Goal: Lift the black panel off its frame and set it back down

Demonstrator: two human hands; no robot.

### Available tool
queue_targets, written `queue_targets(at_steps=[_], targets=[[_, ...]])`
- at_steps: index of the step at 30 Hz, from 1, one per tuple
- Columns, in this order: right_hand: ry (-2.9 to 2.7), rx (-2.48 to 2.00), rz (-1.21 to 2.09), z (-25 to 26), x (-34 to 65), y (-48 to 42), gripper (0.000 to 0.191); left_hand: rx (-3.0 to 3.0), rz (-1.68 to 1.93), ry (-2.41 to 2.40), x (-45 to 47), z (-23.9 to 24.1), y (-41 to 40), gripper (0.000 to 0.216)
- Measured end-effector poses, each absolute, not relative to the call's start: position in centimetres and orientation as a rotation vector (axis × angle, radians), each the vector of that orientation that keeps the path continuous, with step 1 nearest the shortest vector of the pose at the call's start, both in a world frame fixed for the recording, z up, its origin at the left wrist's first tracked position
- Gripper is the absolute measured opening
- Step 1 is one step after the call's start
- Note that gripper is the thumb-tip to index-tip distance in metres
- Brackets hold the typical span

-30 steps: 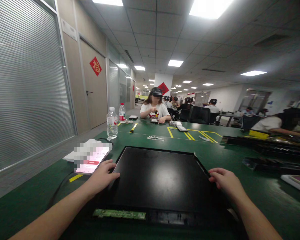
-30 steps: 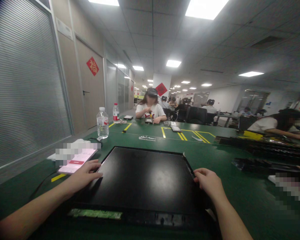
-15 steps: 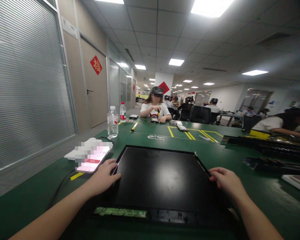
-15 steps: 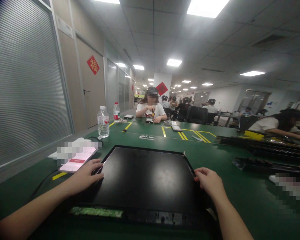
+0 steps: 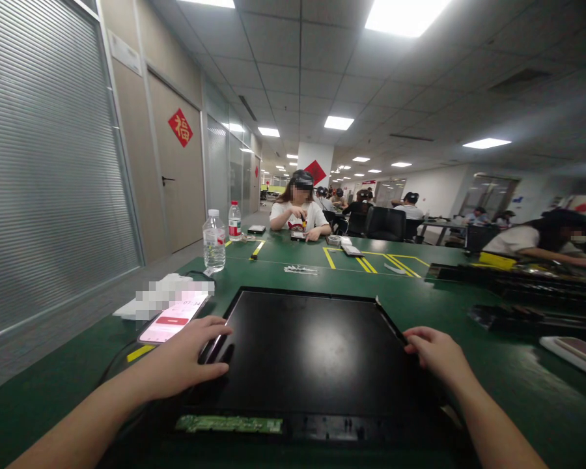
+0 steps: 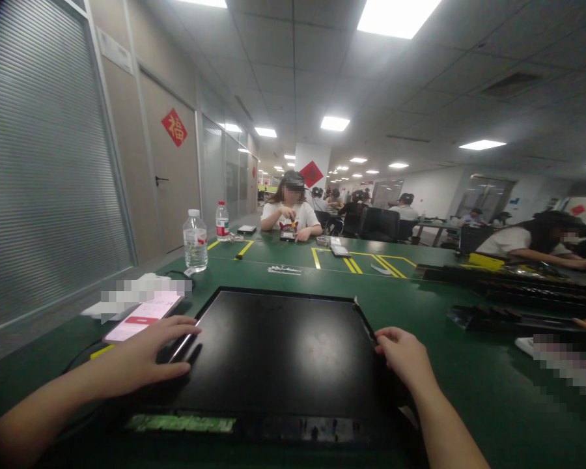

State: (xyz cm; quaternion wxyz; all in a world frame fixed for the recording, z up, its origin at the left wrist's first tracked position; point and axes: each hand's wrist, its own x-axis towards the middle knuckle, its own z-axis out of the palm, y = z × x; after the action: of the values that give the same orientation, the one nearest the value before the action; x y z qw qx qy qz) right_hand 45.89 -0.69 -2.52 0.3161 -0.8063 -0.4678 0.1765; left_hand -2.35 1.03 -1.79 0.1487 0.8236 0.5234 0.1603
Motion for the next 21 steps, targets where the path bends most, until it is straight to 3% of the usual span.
queue_targets(at_steps=[6, 21], targets=[[-1.239, -2.144, 0.469, -2.4, 45.6, -0.8, 0.027, 2.370, 0.422, 1.622, -2.0, -1.6, 1.2, 0.040], [-1.280, -2.187, 0.445, -1.2, 44.4, -1.7, 0.028, 2.281, 0.547, 1.663, -1.3, -1.9, 0.7, 0.052]])
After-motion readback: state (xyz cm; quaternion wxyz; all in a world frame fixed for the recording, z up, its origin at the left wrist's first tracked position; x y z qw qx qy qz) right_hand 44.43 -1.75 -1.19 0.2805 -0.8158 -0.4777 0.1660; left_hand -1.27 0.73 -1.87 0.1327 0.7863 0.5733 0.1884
